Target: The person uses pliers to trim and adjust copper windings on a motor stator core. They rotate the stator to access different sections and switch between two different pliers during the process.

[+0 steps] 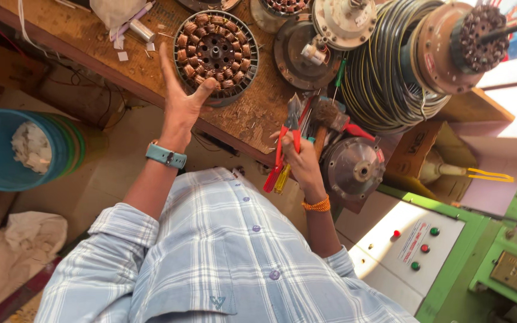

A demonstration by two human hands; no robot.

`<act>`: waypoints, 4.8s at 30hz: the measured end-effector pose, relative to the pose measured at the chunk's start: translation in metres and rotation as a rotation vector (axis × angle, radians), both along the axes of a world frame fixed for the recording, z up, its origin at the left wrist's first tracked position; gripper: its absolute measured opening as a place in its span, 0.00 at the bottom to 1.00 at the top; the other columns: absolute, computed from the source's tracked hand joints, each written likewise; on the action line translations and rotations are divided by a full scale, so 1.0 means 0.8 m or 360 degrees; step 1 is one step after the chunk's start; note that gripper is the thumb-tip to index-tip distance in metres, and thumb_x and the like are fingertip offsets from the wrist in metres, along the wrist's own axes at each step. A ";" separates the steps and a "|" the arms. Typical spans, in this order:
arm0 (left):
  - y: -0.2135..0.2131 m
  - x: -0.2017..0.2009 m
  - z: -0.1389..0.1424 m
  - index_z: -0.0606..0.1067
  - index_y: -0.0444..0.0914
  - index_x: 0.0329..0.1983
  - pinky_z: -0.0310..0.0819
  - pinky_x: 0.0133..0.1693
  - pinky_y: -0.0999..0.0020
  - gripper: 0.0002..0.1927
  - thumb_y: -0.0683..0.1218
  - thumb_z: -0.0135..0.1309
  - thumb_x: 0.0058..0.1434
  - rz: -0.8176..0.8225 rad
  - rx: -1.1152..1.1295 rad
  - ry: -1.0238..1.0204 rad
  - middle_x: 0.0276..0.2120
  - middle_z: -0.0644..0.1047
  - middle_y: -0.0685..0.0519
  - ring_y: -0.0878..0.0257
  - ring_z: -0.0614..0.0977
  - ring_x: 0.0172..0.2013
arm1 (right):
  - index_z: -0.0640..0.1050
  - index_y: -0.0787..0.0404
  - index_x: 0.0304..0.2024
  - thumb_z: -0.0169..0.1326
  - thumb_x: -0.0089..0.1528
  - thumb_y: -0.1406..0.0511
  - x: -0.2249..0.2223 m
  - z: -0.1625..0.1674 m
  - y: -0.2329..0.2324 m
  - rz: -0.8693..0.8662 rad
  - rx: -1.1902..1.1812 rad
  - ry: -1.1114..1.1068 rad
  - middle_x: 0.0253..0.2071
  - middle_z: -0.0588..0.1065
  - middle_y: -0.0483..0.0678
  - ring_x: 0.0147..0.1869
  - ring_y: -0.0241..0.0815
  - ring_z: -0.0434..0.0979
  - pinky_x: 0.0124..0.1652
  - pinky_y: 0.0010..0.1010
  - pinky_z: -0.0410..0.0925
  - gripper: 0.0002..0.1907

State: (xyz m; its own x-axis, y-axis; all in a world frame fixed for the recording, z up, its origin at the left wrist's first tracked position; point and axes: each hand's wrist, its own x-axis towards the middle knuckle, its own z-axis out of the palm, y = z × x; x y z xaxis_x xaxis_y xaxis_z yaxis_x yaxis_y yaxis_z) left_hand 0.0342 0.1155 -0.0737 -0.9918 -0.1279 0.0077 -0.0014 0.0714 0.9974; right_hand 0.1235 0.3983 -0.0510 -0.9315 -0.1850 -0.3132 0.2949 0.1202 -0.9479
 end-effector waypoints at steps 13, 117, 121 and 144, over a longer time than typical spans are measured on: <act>-0.004 0.062 0.051 0.74 0.38 0.41 0.78 0.42 0.68 0.21 0.59 0.42 0.73 -0.1170 0.1410 -0.0751 0.35 0.78 0.53 0.64 0.81 0.36 | 0.74 0.67 0.62 0.46 0.75 0.57 -0.017 0.072 -0.171 -0.0700 -0.0083 0.0470 0.27 0.68 0.39 0.25 0.25 0.66 0.24 0.18 0.61 0.22; -0.029 0.150 0.039 0.75 0.34 0.30 0.74 0.30 0.52 0.10 0.44 0.55 0.66 -0.0269 -0.1320 -0.0182 0.29 0.78 0.44 0.43 0.80 0.29 | 0.67 0.74 0.66 0.51 0.69 0.58 -0.061 -0.034 -0.119 0.0179 -0.0708 -0.0385 0.64 0.70 0.61 0.64 0.50 0.73 0.61 0.47 0.72 0.30; -0.020 0.161 0.040 0.76 0.34 0.30 0.74 0.30 0.51 0.09 0.43 0.54 0.66 -0.0273 -0.1282 -0.0132 0.29 0.78 0.43 0.43 0.81 0.29 | 0.56 0.69 0.74 0.43 0.71 0.45 -0.081 -0.037 -0.099 0.0894 -0.1141 -0.0809 0.74 0.60 0.65 0.78 0.58 0.60 0.74 0.50 0.57 0.41; 0.015 -0.010 0.012 0.41 0.41 0.80 0.69 0.65 0.60 0.64 0.50 0.74 0.52 0.0035 0.0232 -0.0360 0.72 0.62 0.40 0.52 0.71 0.67 | 0.50 0.53 0.79 0.52 0.68 0.44 -0.067 -0.067 -0.128 0.1051 -0.1689 -0.0775 0.78 0.55 0.56 0.82 0.56 0.54 0.77 0.57 0.50 0.46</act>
State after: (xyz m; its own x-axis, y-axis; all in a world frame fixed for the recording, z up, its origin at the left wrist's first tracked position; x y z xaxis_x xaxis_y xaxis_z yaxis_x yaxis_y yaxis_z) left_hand 0.0262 0.1276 -0.0641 -0.9632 -0.1328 -0.2336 -0.2252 -0.0754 0.9714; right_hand 0.0701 0.2959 -0.1044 -0.4093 -0.9123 -0.0110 0.7991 -0.3527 -0.4868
